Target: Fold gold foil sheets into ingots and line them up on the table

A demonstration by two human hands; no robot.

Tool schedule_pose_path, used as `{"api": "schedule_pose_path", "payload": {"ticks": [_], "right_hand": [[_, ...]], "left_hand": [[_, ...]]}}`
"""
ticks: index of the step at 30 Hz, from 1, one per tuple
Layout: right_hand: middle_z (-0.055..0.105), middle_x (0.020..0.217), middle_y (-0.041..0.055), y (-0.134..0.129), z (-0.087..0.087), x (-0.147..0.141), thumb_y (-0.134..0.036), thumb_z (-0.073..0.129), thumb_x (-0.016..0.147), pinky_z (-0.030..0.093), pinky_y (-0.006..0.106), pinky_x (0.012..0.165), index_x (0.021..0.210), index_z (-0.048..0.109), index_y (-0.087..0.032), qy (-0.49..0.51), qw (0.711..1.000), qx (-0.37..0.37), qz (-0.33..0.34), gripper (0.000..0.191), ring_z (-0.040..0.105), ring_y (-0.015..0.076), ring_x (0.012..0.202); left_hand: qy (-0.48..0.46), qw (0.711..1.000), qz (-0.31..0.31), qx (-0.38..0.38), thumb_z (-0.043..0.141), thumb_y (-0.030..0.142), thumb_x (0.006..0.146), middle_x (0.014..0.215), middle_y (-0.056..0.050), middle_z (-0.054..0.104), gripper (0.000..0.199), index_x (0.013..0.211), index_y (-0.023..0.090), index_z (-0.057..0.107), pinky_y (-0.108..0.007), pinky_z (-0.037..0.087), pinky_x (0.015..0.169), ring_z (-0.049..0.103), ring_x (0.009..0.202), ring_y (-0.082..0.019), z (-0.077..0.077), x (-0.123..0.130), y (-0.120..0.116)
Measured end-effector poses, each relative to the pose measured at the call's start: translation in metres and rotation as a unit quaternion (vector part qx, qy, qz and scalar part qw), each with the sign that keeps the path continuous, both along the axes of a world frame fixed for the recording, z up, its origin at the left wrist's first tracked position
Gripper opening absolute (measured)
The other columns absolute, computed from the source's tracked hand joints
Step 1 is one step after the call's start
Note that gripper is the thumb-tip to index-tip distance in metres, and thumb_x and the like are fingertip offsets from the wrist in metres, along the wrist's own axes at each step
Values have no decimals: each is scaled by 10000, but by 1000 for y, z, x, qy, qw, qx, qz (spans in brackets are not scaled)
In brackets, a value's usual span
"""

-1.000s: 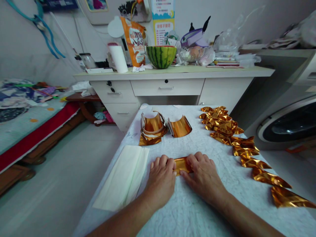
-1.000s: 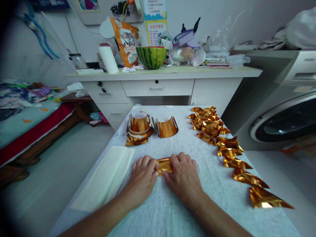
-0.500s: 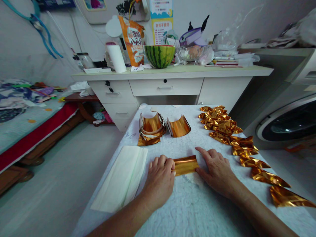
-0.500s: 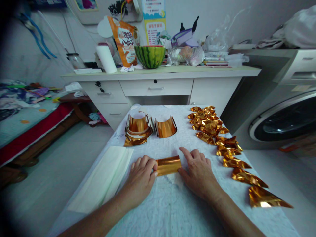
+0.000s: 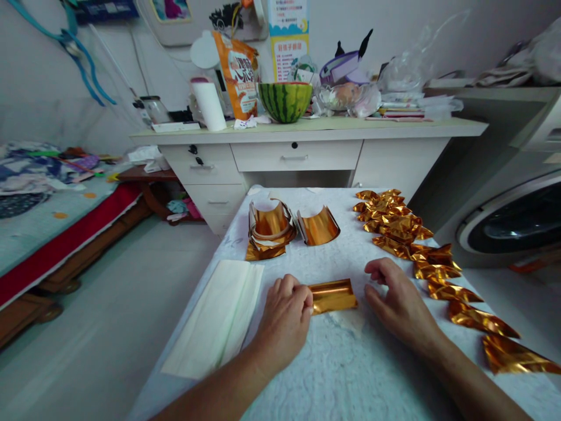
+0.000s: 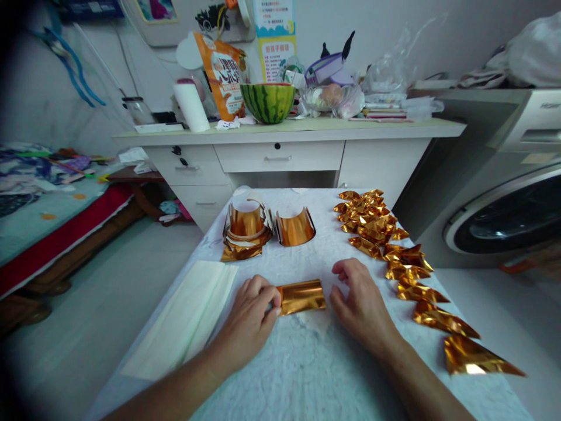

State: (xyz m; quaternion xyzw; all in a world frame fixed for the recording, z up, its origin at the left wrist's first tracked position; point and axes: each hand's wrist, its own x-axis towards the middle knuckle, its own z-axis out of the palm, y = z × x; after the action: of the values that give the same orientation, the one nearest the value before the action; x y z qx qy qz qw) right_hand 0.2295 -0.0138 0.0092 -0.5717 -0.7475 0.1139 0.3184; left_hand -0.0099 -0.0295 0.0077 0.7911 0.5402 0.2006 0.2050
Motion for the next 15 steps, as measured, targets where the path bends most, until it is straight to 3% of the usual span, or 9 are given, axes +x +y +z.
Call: {"api": "schedule_pose_path", "payload": {"ticks": [3, 5, 15], "right_hand": [[541, 906, 52, -7, 10, -11, -128, 503, 830, 428, 369, 780, 871, 532, -212, -24, 992, -25, 125, 98, 515, 218, 882], [553, 923, 56, -10, 13, -18, -107, 523, 830, 420, 371, 774, 878, 569, -212, -52, 985, -48, 159, 124, 515, 220, 883], [622, 917, 74, -7, 2, -20, -162, 548, 886, 432, 373, 757, 911, 661, -214, -97, 982, -52, 157, 127, 549, 219, 845]], "left_hand": [[-7, 1000, -3, 11, 549, 94, 826, 935, -24, 502, 123, 820, 215, 574, -359, 380, 825, 477, 926, -211, 1, -1, 0], [-6, 1000, -9, 19, 563, 103, 827, 926, -22, 509, 123, 822, 221, 597, -359, 378, 814, 481, 918, -210, 1, -1, 1], [-6, 999, -31, 31, 677, 195, 785, 943, -18, 559, 89, 844, 232, 622, -388, 379, 840, 496, 941, -224, 3, -1, 1]]}}
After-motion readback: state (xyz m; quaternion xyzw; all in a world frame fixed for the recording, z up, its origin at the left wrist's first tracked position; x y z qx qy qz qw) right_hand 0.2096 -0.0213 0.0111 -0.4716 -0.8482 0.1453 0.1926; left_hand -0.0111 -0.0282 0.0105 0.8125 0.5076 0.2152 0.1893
